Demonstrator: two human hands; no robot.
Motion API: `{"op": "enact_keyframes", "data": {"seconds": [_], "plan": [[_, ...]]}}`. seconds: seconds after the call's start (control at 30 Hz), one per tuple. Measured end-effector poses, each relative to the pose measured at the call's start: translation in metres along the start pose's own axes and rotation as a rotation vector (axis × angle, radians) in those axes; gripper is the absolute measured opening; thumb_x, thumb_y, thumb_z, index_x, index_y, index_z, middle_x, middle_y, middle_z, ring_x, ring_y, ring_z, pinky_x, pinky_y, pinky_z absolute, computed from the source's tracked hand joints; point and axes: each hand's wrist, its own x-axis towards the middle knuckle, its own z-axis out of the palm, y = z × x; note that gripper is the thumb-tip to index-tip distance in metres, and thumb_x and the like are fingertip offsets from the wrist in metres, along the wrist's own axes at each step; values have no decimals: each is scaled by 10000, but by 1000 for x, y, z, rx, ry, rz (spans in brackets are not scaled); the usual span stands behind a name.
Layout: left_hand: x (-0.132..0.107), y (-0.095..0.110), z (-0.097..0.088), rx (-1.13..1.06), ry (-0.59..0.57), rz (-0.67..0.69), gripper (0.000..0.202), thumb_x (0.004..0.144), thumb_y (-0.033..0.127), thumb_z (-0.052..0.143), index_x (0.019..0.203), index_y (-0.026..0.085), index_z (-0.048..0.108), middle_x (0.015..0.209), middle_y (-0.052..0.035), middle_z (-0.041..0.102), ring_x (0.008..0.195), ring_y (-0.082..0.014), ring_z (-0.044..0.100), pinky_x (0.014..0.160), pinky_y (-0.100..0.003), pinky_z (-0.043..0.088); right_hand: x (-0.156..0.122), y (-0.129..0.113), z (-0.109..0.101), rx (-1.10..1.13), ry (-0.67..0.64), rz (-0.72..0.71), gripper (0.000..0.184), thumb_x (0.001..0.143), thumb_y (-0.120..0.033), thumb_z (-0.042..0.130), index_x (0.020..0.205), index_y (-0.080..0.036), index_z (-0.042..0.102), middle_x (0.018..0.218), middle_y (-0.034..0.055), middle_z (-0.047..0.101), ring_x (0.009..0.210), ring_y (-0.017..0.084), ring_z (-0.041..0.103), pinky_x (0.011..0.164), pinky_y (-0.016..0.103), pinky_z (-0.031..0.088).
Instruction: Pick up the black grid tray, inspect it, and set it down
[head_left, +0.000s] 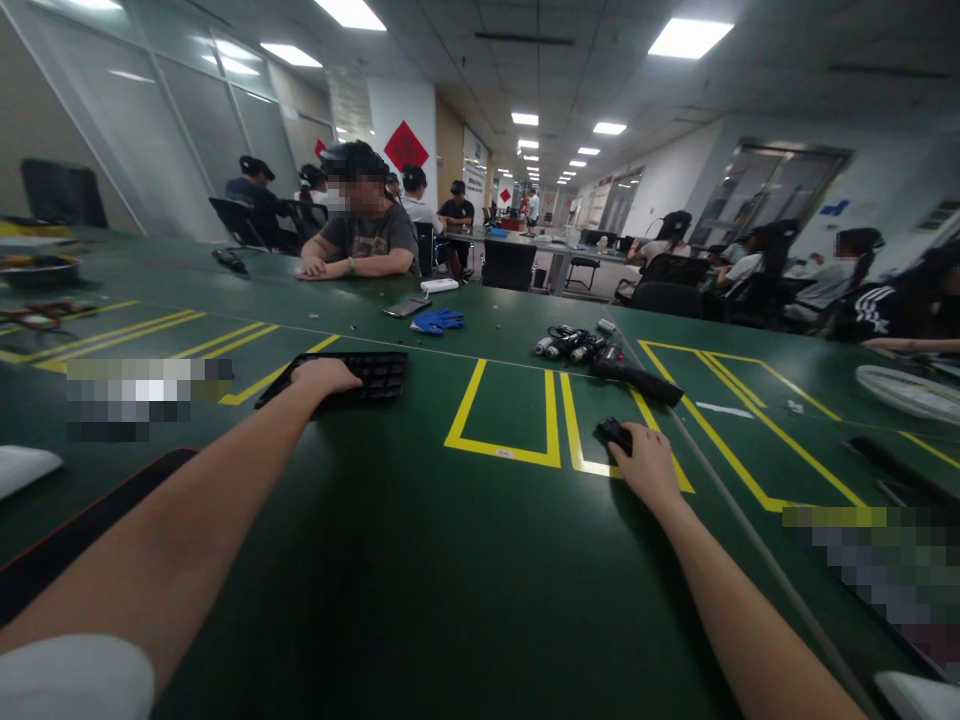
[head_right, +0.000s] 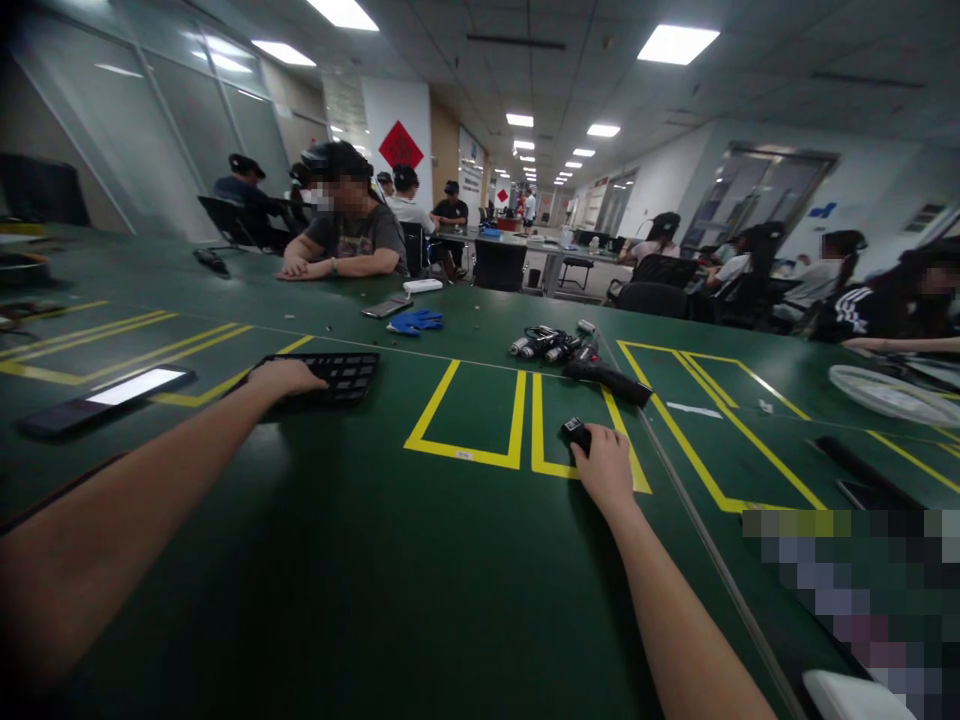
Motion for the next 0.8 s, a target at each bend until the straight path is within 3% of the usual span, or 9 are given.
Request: {"op": "enact_keyframes", "data": {"seconds": [0.1,0.17,0.3,0.43,0.53,0.8], "plan": [[-20,21,16,141,-4,-88,295,647,373,635,566,104,543,879,-233,648,1031,-398,543,826,-415,402,-3,-14,-2,153,-49,33,398,757,-280,540,1123,-129,570,1135,133,596,1118,323,458,964,487,375],[-45,41,33,210,-16,-60,385,723,463,546,689,83,604,921,-238,640,971,-366,578,768,-383,434,-10,-33,-1,301,-89,19,425,723,-259,580,1130,-136,572,1142,122,597,1130,310,458,981,488,368],[-113,81,68,58,72,245,411,815,468,450,932,103,598,886,-135,619,846,-242,589,717,-323,443,-36,-81,6,701,-192,-18,478,694,-274,629,1159,-188,555,1176,92,578,1122,261,495,1004,477,371],[-166,98,89,-163,11,534,339,823,399,471,994,118,557,849,-84,570,785,-205,549,689,-325,443,-60,-109,15,1080,-348,-151,427,720,-273,632,1138,-228,556,1165,56,589,1100,215,532,995,422,404],[-180,96,96,-262,-40,638,291,816,376,485,972,137,539,843,-72,553,777,-203,534,680,-335,446,-69,-113,14,1123,-365,-244,409,731,-251,635,1133,-227,566,1177,59,582,1113,207,523,1009,403,391],[-187,87,104,-374,-73,772,350,810,390,526,1057,144,497,961,-101,553,897,-231,540,770,-372,460,-72,-116,0,1002,-380,-442,415,738,-290,660,1141,-244,574,1161,72,591,1124,236,510,981,428,402]]}}
